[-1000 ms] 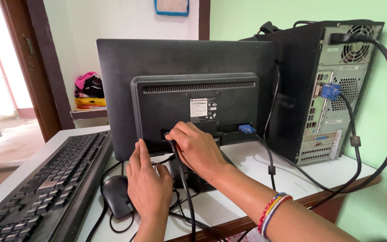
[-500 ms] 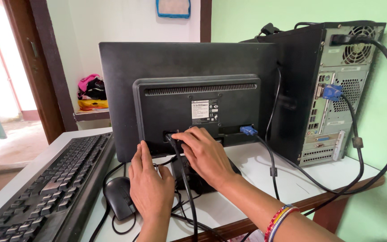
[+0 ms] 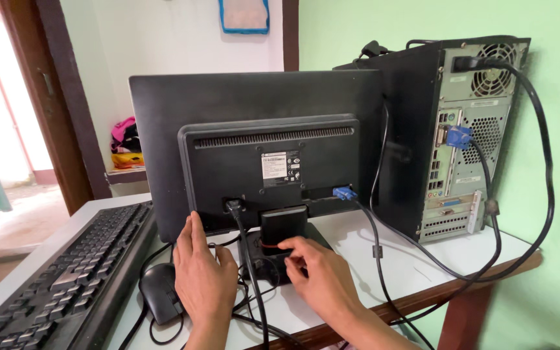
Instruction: The person connects cables to the back of a desktop computer tower and to the monitor on a desk, plugging connectors into ports and routing the wires. They also handle a computer mouse, positioning it near the keyboard while arranging the cables.
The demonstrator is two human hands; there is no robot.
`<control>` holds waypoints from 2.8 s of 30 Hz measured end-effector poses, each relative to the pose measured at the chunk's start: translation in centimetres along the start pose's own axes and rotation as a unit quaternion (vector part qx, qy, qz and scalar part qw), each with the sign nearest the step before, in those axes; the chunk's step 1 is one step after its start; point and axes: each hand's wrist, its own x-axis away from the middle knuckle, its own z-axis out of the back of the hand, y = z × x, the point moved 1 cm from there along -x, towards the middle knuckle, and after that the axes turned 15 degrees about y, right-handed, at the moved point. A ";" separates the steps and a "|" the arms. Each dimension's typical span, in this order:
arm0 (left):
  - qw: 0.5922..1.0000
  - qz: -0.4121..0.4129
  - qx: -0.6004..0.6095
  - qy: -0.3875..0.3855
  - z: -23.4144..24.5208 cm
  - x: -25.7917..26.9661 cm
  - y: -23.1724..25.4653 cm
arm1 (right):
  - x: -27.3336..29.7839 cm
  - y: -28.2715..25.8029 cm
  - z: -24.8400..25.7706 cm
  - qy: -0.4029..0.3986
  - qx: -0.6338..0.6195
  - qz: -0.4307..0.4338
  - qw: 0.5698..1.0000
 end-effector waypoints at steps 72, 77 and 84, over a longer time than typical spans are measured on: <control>0.984 0.006 0.165 -0.067 -9.6 7.7 15.9 | -7.5 11.1 3.6 0.243 -0.064 0.141 0.957; 0.983 -0.057 0.167 -0.045 -10.5 7.7 15.9 | -7.5 11.6 3.4 0.244 -0.088 0.122 0.958; 0.980 -0.039 0.191 -0.047 -10.8 7.8 15.5 | -7.8 12.4 3.0 0.266 -0.075 0.130 0.952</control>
